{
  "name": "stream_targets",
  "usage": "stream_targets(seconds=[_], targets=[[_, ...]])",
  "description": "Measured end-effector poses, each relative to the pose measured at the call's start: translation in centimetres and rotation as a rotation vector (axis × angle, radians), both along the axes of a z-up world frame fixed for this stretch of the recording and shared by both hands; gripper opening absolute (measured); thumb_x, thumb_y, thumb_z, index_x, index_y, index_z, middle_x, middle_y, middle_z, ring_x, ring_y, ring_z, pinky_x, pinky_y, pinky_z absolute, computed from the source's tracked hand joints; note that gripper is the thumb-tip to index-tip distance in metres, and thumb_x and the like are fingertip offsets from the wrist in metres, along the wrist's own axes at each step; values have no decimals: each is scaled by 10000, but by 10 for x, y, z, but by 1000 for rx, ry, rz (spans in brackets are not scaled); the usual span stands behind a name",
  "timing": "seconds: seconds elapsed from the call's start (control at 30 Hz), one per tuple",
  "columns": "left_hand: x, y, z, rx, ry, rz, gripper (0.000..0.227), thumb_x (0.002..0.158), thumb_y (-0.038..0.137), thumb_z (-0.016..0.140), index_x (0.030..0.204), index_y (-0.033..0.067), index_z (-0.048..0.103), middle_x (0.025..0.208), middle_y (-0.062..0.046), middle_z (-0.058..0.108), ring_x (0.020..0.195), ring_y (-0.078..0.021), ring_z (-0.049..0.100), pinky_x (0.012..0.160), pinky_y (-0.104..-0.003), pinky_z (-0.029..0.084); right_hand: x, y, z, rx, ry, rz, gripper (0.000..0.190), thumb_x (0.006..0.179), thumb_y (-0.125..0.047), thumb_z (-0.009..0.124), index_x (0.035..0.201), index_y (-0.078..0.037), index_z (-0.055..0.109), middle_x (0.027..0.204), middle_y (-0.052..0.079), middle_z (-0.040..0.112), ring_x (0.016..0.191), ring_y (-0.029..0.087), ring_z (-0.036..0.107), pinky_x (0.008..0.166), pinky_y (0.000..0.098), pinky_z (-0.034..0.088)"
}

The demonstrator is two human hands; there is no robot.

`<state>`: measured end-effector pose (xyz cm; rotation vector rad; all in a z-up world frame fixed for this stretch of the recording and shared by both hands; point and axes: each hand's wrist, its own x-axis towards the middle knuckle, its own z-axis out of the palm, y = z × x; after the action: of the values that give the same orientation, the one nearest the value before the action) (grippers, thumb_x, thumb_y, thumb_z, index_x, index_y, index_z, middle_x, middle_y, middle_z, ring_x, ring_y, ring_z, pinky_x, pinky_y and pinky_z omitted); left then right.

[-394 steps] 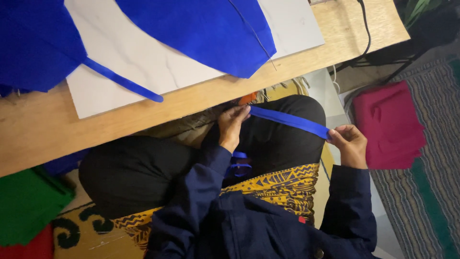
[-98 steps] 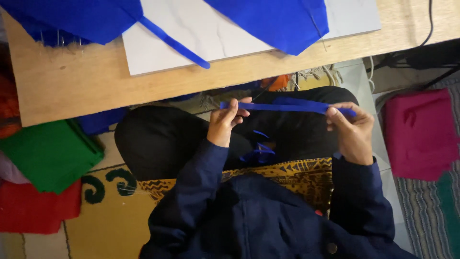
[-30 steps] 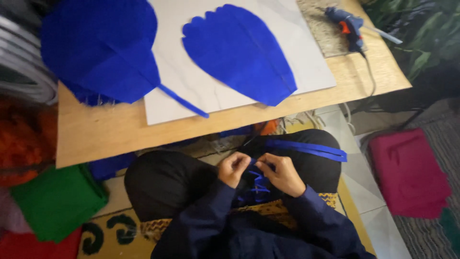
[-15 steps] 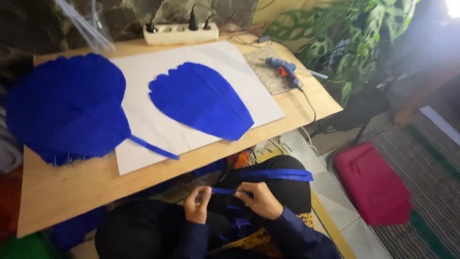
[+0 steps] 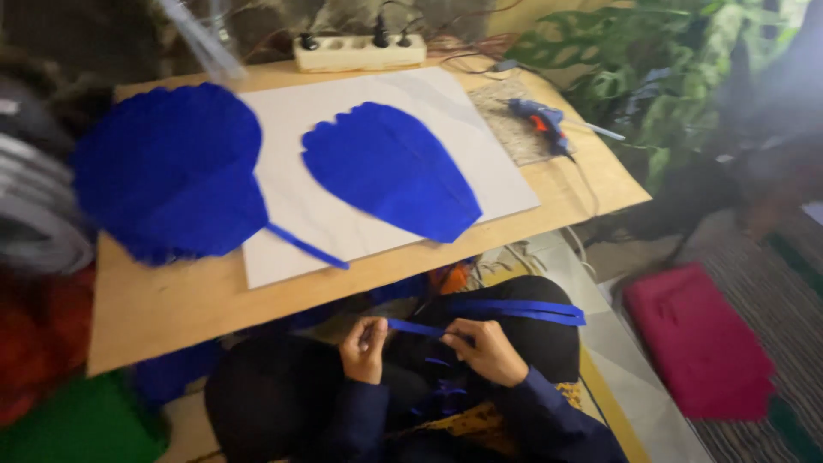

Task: Tying and manipulating blue ribbons to prepare them for assembly with fabric cutouts

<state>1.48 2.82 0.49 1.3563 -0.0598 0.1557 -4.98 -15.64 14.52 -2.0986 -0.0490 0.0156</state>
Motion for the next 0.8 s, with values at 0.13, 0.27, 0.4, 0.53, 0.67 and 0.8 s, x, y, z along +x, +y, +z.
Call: stream_targets(seconds=[0.13, 0.27, 0.4, 0.53, 0.67, 0.8], targets=[[3, 6, 15, -75, -45, 15, 138, 782, 141, 621, 756, 6, 626, 621, 13, 537, 533, -51, 398, 502, -161, 320, 4, 1, -6, -46, 18, -23, 101, 761, -129, 625, 701, -52, 652, 463, 5, 539, 390, 96, 441, 399, 220, 388], [-9, 17, 43, 18, -52, 105, 140, 766, 150, 624, 785, 12, 636, 651, -18, 578, 568, -97, 475, 537, -196, 412, -4, 1, -12, 7, 40, 13, 105, 766, -94, 597, 696, -41, 656, 474, -2, 531, 408, 84, 435, 402, 207, 379], [-10, 30, 78, -41, -72, 89, 120, 785, 124, 592, 751, 10, 612, 645, -1, 553, 561, -66, 433, 531, -174, 351, 0, 0, -2, -6, 92, -8, 130, 775, -113, 595, 754, -30, 692, 472, 12, 523, 421, 97, 423, 408, 217, 359], [-17, 43, 93, -60, -86, 83, 119, 798, 127, 593, 753, 17, 608, 628, 10, 524, 571, -67, 424, 560, -183, 363, -1, -6, -11, -39, 19, -5, 127, 771, -99, 588, 776, -38, 699, 473, 12, 525, 418, 101, 423, 405, 214, 345], [-22, 53, 107, -101, -109, 121, 112, 811, 115, 590, 774, 10, 606, 613, 25, 493, 541, -51, 377, 508, -171, 303, 1, -9, -10, -66, 67, -27, 154, 776, -123, 593, 741, -11, 693, 458, 32, 510, 413, 118, 402, 402, 231, 334], [-33, 59, 117, -161, -110, 76, 88, 831, 91, 571, 806, 11, 597, 660, 11, 524, 570, -47, 398, 533, -160, 310, -4, -22, -13, -93, 57, -47, 152, 788, -116, 590, 813, 2, 682, 493, 50, 545, 427, 126, 416, 406, 233, 332]])
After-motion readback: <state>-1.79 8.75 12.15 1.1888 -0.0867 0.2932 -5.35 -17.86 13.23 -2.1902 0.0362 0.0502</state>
